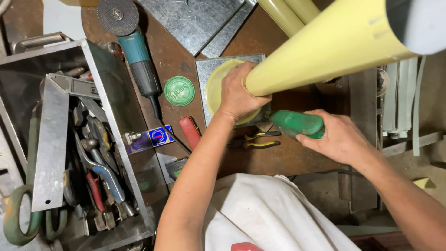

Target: The person assembles a yellow metal funnel with a cylindrical tube. They use a screwdriver to fasten the tube to the funnel mouth, fit the tube into the funnel, place a square metal plate over the funnel base, and hammer the assembly to seat the parts together.

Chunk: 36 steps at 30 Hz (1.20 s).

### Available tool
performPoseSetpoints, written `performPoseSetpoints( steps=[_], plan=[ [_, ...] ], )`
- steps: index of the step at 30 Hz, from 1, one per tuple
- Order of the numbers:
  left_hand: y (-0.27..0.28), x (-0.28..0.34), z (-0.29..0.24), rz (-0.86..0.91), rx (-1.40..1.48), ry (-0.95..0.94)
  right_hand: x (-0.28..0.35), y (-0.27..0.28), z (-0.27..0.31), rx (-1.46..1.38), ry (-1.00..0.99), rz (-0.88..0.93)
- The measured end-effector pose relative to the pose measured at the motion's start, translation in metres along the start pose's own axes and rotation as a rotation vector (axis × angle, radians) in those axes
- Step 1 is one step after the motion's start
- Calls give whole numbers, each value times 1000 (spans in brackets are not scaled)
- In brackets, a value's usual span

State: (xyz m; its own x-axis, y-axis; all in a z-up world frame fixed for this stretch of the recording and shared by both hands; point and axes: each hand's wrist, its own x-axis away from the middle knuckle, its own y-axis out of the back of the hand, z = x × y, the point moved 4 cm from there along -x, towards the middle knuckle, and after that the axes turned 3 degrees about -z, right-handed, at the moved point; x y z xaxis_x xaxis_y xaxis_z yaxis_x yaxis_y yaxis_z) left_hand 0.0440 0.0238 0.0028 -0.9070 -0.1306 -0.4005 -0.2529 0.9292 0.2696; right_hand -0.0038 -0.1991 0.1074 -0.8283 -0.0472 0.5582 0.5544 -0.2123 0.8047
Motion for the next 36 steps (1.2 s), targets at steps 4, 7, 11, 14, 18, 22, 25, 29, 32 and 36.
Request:
performPoseSetpoints(
  steps=[4, 7, 11, 14, 18, 22, 25, 29, 32, 36],
  plan=[
    [2, 0, -3, -15, -1, 9, 0, 7, -13, -40, 11, -26],
    [4, 3, -9, -5, -26, 75, 2, 3, -24, 4, -108, 26],
    [14, 13, -33, -182, -111, -14, 5, -3, -49, 9, -187, -7],
    [6, 39, -45, -248, -170, -21, 2, -14, -72, -3, -186, -1],
    [28, 68, -46, -255, -125, 127, 0, -14, -86, 30, 156, -187],
    [32, 69, -9, -226, -281, 165, -4, -2, -75, -246, -44, -25],
    [23, 44, -8, -210, -329, 12, 0, 2, -84, -209, -328, 156],
    [-6, 49, 4, -134, -232, 24, -4, 4, -90, -326, -291, 169],
    [-21, 47, 27, -146, -125, 134, -10, 5, -97, -298, -323, 194],
    [-8, 10, -8, -96, -145, -21, -15, 2, -106, -319, -286, 97]
  ],
)
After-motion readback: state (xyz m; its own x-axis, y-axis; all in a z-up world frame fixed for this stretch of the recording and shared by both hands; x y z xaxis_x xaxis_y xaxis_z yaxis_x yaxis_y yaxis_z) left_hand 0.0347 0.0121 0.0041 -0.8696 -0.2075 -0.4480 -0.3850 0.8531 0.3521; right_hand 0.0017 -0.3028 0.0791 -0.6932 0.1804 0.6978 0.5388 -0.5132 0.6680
